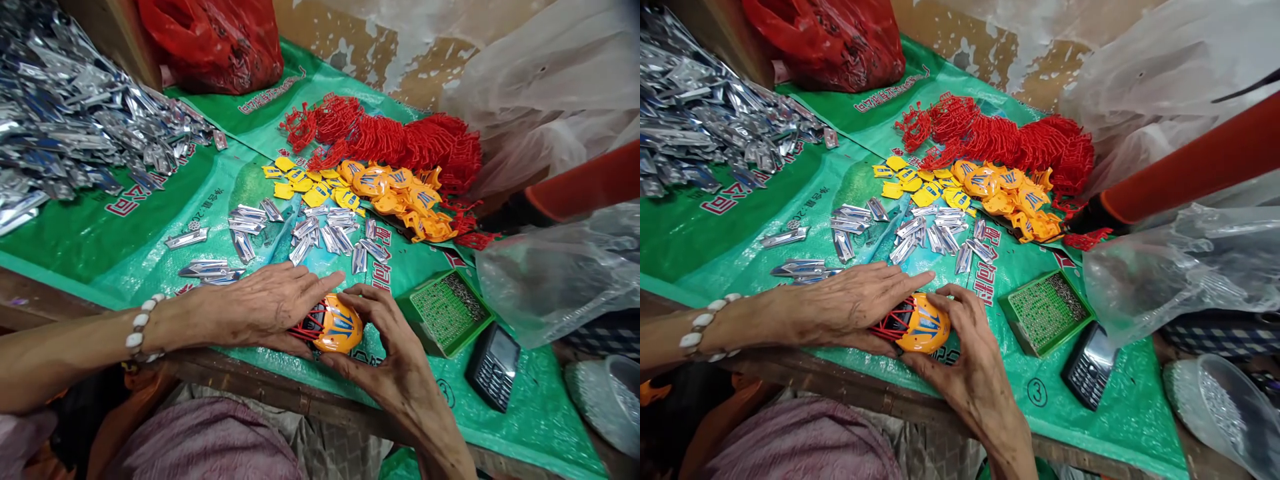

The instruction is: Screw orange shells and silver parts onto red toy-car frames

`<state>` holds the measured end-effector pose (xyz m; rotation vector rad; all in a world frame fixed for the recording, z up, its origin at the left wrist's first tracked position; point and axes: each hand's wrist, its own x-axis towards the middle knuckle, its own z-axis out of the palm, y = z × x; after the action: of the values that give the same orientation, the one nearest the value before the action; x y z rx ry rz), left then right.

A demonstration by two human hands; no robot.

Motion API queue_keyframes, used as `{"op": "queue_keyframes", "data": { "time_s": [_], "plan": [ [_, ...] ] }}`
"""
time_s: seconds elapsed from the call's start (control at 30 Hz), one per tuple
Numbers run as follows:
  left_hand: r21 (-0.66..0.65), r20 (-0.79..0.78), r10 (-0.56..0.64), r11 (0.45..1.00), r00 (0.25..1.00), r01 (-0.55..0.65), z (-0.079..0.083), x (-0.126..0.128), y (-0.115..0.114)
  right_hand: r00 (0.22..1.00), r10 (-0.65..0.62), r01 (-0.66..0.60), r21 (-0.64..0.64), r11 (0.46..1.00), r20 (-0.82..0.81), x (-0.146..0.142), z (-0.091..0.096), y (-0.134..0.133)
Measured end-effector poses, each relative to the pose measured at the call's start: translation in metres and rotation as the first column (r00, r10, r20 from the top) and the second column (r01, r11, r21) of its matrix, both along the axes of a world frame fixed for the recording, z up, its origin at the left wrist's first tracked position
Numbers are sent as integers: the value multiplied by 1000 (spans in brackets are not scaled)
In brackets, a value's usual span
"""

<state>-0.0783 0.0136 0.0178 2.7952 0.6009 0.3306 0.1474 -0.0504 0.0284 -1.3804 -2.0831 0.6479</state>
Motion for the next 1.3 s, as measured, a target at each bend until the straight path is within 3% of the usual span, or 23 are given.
{"op": "queue_keyframes", "data": {
  "time_s": [0.27, 0.4, 0.57, 0.8, 0.97, 1.07, 1.17, 1.23, 1.3],
  "plan": [
    [23, -25, -1, 1000, 1000, 1, 8, 7, 2, 999, -24, 20, -86, 996, -45, -2, 4, 6],
    [95, 5, 13, 995, 1000, -13, 4, 4, 2, 985, -69, 51, -116, 992, -158, -2, -7, 2],
    [73, 4, 19, 997, 1000, -20, 2, 3, 2, 938, -112, 52, -186, 981, -327, 0, -19, -6],
    [156, -42, -8, 988, 999, 15, 2, 4, 4, 909, -69, 1, -165, 986, -411, 0, -15, -4],
    [117, -36, 0, 993, 999, 4, 4, 4, 3, 866, -130, 13, -239, 971, -483, -3, -16, -7],
    [94, -19, 4, 996, 1000, -3, 4, 4, 4, 759, -325, 29, -469, 883, -564, -6, -12, -13],
    [83, -16, 1, 997, 1000, 1, 3, 3, 4, 596, -597, 75, -704, 706, -536, -9, -5, -16],
    [82, -21, -7, 997, 1000, 9, 3, 4, 4, 550, -666, 62, -771, 634, -504, -11, -2, -17],
    [89, -16, -10, 996, 1000, 11, 2, 4, 4, 509, -690, 10, -797, 603, -515, -14, 0, -16]
  ]
}}
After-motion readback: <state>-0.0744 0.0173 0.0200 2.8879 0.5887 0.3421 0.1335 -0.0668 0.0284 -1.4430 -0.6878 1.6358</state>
